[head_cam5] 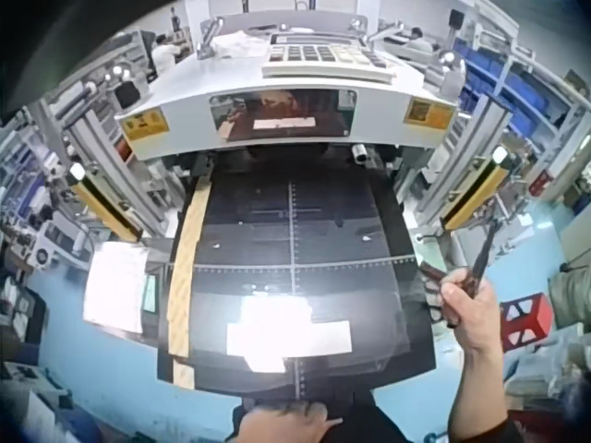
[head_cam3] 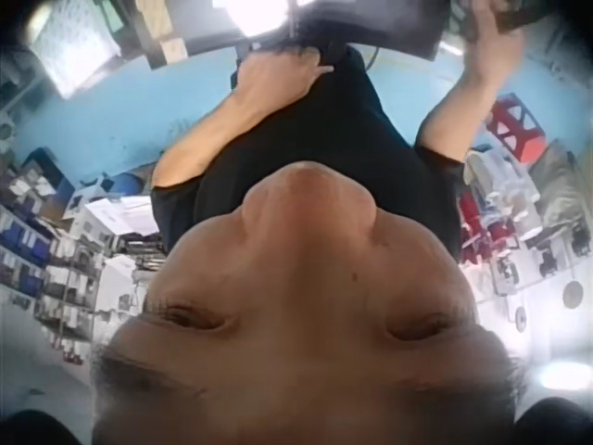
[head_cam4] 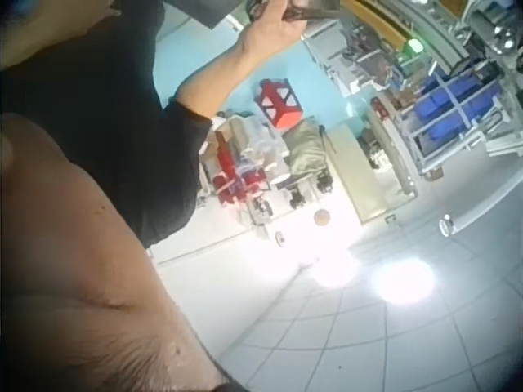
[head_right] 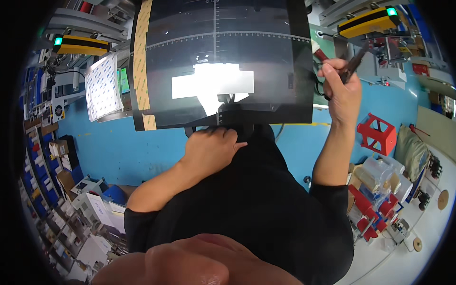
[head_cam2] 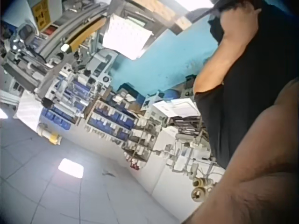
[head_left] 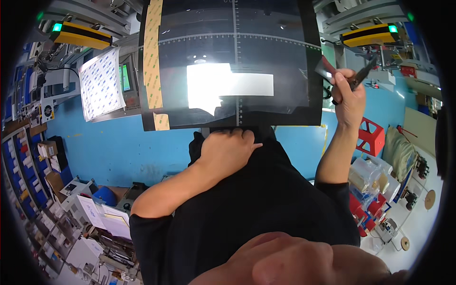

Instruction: Applying adhesive labels to parts and trimming them using a utility knife.

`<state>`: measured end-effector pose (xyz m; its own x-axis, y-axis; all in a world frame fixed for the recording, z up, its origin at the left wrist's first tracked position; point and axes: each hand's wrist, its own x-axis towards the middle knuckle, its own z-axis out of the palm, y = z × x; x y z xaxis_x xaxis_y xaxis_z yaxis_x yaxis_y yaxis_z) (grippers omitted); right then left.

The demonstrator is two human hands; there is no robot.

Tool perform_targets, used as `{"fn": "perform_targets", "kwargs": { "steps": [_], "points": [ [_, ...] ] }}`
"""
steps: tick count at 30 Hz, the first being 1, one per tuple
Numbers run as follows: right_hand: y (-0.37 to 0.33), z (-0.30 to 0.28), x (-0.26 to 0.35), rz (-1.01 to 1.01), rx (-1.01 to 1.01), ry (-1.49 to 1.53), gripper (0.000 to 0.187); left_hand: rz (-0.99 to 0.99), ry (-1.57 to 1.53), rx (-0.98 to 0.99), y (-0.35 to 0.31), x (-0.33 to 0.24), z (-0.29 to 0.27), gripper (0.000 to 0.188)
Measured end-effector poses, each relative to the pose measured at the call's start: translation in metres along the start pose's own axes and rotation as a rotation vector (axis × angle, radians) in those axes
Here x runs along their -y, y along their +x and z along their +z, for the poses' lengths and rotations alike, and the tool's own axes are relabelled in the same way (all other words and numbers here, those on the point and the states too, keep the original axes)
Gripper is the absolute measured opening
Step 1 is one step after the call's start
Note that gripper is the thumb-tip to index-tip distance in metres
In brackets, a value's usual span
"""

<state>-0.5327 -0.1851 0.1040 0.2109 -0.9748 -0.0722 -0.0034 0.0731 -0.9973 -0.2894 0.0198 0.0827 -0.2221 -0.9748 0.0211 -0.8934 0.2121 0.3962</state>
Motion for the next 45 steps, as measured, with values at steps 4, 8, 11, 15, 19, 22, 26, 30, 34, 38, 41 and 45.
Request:
{"fn": "perform_targets", "kwargs": {
  "steps": [4, 8, 11, 15, 19, 22, 26, 30, 34, 38, 41, 45],
  "points": [
    [-0.007, -0.006, -0.005, 0.048, -0.013, 0.025, 0.014, 0.076, -0.086, 0.064, -0.006, 0.005, -0.013, 0.030],
    [-0.016, -0.017, -0.001, 0.070, -0.023, -0.003, 0.016, 0.241, -0.272, -0.130, -0.003, 0.014, -0.032, 0.019],
    [-0.026, -0.025, 0.002, 0.149, 0.020, 0.035, 0.024, 0.251, -0.200, -0.333, 0.014, 0.026, -0.038, 0.023],
    [-0.037, -0.033, 0.005, 0.268, 0.253, 0.257, 0.059, 0.143, -0.202, -0.334, 0.039, 0.029, -0.023, 0.019],
    [-0.055, -0.011, 0.015, 0.383, 0.309, 0.310, 0.084, 0.146, -0.219, -0.333, 0.051, 0.027, -0.022, 0.018],
    [-0.063, -0.006, 0.014, 0.476, 0.314, 0.443, 0.093, 0.145, -0.239, -0.340, 0.055, 0.028, -0.022, 0.020],
    [-0.066, 0.000, 0.011, 0.474, 0.364, 0.542, 0.090, 0.175, -0.205, -0.365, 0.053, 0.027, -0.018, 0.022],
    [-0.060, -0.008, 0.010, 0.445, 0.382, 0.555, 0.084, 0.211, -0.161, -0.420, 0.054, 0.033, -0.021, 0.025],
    [-0.050, 0.001, 0.013, 0.468, 0.439, 0.559, 0.075, 0.199, -0.143, -0.406, 0.060, 0.035, -0.023, 0.028],
    [-0.046, 0.022, 0.013, 0.457, 0.572, 0.579, 0.075, 0.179, -0.134, -0.459, 0.065, 0.031, -0.022, 0.029],
    [-0.041, 0.032, 0.012, 0.330, 0.661, 0.624, 0.078, 0.167, -0.115, -0.482, 0.062, 0.034, -0.029, 0.029],
    [-0.027, 0.047, 0.025, 0.300, 0.682, 0.367, 0.069, 0.176, -0.145, -0.631, 0.054, 0.052, -0.045, 0.029]
  ]
}}
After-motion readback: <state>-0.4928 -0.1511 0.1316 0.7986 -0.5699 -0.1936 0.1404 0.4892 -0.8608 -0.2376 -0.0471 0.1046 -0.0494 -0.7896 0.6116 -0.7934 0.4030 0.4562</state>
